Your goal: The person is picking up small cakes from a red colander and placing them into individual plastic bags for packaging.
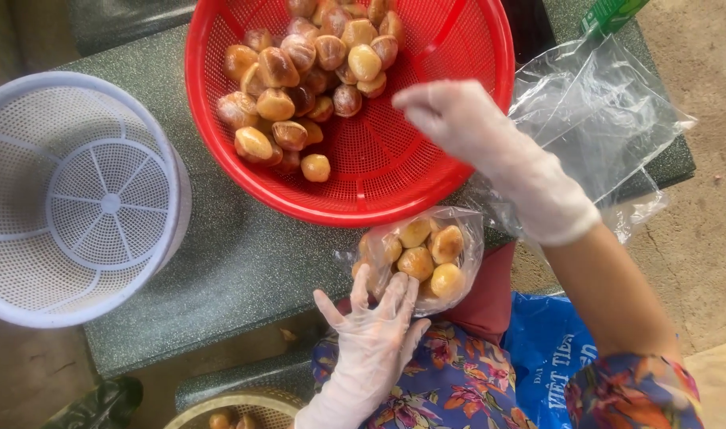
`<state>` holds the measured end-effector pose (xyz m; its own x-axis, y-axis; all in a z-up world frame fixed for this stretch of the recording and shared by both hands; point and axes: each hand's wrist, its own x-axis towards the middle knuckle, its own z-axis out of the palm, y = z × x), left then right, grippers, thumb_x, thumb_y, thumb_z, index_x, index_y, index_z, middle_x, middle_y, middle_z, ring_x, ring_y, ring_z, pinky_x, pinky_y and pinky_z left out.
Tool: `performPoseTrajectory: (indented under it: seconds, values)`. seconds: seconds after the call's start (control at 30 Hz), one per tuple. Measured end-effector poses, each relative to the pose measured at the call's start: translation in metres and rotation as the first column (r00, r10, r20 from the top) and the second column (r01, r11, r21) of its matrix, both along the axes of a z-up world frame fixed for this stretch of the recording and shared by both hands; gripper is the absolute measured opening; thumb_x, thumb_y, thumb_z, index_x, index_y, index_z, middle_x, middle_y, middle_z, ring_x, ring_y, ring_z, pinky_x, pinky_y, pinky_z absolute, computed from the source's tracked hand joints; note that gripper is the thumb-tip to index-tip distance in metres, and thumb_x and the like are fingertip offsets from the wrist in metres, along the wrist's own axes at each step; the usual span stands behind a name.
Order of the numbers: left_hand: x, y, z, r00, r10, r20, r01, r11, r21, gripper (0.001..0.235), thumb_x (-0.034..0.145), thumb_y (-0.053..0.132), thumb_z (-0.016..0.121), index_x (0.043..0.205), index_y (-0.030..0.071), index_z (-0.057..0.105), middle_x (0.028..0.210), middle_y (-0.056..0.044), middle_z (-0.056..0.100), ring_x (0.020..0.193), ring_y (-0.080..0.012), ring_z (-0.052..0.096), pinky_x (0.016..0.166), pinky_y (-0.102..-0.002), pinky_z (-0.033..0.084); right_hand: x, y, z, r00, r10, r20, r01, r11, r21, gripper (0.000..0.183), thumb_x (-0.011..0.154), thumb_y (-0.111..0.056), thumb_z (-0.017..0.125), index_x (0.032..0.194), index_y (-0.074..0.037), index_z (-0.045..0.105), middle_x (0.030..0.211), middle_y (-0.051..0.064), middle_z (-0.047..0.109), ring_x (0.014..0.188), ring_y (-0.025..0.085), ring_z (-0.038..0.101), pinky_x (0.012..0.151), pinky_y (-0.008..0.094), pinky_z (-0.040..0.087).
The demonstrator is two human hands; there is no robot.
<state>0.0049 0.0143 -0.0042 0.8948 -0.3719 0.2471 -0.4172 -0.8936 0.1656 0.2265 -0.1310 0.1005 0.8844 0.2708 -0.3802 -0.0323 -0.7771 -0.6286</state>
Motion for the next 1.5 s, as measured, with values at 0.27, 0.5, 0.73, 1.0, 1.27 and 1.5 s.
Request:
performPoseTrajectory:
  seconds: [0.27,0.5,0.73,1.0,1.27,1.5]
  values:
    - [0.004,0.007,0.004,0.998,-0.036,-0.043,0.035,0.999,-0.013,0.059,0.081,0.047,0.062,0.132,0.019,0.047,0.123,0.008,0.058,0.109,-0.0362,0.047,0.093,-0.074,0.012,0.107,0.041,-0.117,0.935,-0.303,0.186,0.289,0.952,0.098,0.042,0.09,-0.015,0.052,0.132,-0.007,0.048,0.125,0.019,0.048,0.116,0.032,0.049,0.104,0.042,0.034]
    - [0.012,0.01,0.003,0.995,-0.102,-0.012,0.099,0.984,-0.146,0.045,0.085,0.025,0.063,0.127,0.013,0.053,0.121,-0.003,0.062,0.08,-0.0306,0.058,0.093,-0.054,0.034,0.09,0.074,-0.084,0.537,-0.709,-0.457,0.831,0.351,0.432,0.013,0.069,-0.011,0.044,0.081,-0.015,0.041,0.083,0.003,0.045,0.065,0.013,0.044,0.044,0.026,0.035]
    - [0.011,0.008,-0.001,0.997,-0.075,-0.019,0.07,0.983,-0.17,0.05,0.079,0.025,0.07,0.126,0.014,0.055,0.121,-0.003,0.06,0.082,-0.0269,0.057,0.09,-0.051,0.04,0.029,0.051,-0.028,0.976,-0.199,-0.087,0.211,0.965,0.157,0.026,0.074,-0.013,0.068,0.097,-0.015,0.055,0.099,0.003,0.061,0.085,0.015,0.058,0.077,0.03,0.051]
    - [0.019,0.006,0.003,0.994,-0.083,-0.071,0.053,0.935,-0.35,0.01,0.085,0.018,0.061,0.093,0.014,0.057,0.114,-0.006,0.062,0.073,-0.0235,0.057,0.084,-0.043,0.038,-0.111,-0.033,-0.028,0.99,0.135,-0.035,-0.129,0.983,0.131,0.031,0.066,-0.012,0.067,0.096,-0.018,0.061,0.089,-0.002,0.061,0.077,0.01,0.06,0.069,0.024,0.049]
    - [0.02,0.004,0.019,0.983,-0.15,-0.105,0.126,0.971,-0.203,0.008,0.077,0.014,0.06,0.084,0.014,0.057,0.119,-0.017,0.061,0.079,-0.0301,0.059,0.089,-0.052,0.039,-0.129,-0.023,-0.047,0.945,0.243,-0.217,-0.242,0.97,0.03,0.028,0.071,-0.033,0.072,0.095,-0.023,0.062,0.087,-0.003,0.066,0.081,0.014,0.059,0.074,0.028,0.046]
    - [0.032,0.013,0.035,0.933,-0.298,-0.203,0.236,0.93,-0.281,0.018,0.071,0.013,0.064,0.089,0.013,0.059,0.126,-0.019,0.052,0.112,-0.0413,0.05,0.098,-0.057,0.032,-0.147,-0.034,-0.091,0.861,0.473,0.188,-0.453,0.881,-0.139,0.029,0.077,-0.047,0.062,0.1,-0.03,0.069,0.101,-0.007,0.064,0.098,0.02,0.055,0.081,0.045,0.031]
